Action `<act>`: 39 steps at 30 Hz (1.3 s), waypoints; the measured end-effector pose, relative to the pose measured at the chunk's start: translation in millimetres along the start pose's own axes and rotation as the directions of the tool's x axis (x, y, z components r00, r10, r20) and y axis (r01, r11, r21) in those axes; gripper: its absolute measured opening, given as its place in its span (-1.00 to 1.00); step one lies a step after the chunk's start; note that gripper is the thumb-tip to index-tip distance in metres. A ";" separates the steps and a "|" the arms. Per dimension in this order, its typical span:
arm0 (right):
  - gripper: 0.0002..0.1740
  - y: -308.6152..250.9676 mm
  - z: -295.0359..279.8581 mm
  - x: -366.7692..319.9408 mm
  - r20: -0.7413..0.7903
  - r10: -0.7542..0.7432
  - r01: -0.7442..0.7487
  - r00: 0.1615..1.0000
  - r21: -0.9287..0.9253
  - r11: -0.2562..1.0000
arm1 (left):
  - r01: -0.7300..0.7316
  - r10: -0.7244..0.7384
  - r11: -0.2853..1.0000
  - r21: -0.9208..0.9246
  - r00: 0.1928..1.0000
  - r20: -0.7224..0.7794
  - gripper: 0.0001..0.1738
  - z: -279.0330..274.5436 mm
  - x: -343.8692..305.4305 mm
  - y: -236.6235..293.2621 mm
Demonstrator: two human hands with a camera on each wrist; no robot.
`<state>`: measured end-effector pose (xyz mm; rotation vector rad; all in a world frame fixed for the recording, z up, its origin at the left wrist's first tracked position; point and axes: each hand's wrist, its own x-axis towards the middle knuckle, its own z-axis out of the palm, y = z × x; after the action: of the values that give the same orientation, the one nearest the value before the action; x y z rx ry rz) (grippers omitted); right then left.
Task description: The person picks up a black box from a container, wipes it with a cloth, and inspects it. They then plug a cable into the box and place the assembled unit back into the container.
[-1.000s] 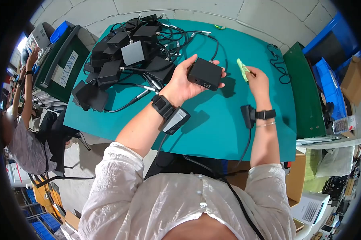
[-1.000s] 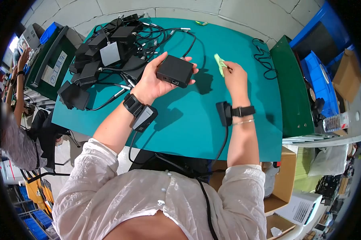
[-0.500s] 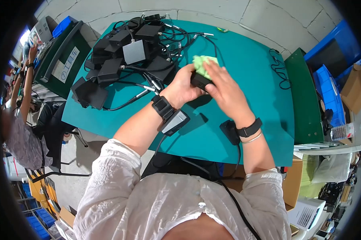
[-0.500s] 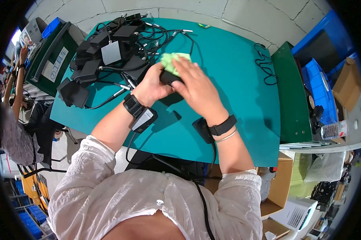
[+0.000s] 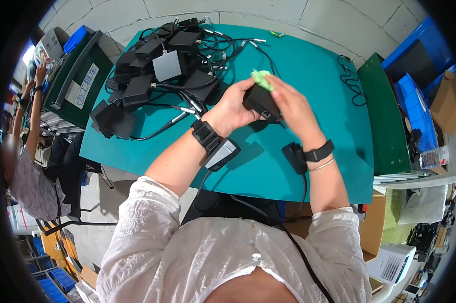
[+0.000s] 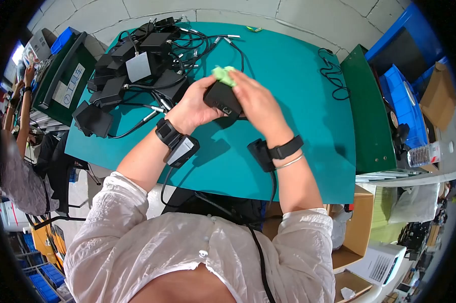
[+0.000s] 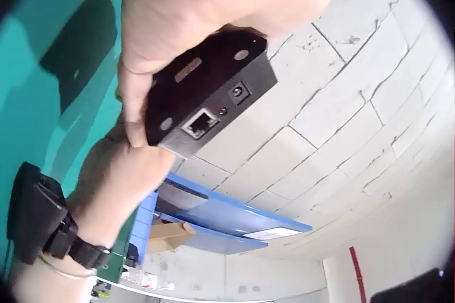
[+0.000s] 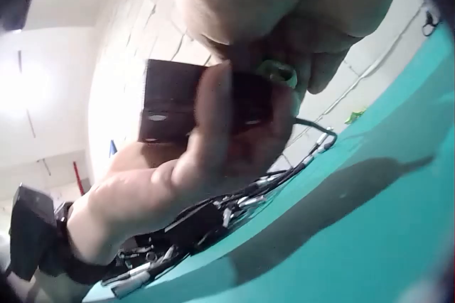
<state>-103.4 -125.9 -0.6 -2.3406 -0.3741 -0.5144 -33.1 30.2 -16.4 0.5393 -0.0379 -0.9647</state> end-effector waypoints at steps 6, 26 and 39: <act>-0.59 53.3 -29.5 -5.5 -0.297 0.330 -0.399 0.896 -0.213 0.892 | -0.038 0.081 0.974 -0.222 0.979 0.186 -0.33 16.0 -12.5 16.7; -0.52 18.8 -0.3 -5.1 0.196 0.597 -0.506 0.778 0.759 0.410 | 0.055 -0.043 0.998 -0.038 0.967 0.252 -0.24 15.8 -9.4 -1.8; -0.55 18.4 -2.0 -3.6 0.248 0.613 -0.547 0.750 0.754 0.363 | 0.054 -0.041 0.997 -0.052 0.973 0.228 -0.29 19.4 -11.9 -3.0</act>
<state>-99.7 -140.9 -11.6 -1.3790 0.2703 -0.0234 -47.5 30.1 1.6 0.3757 -0.2017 -1.0676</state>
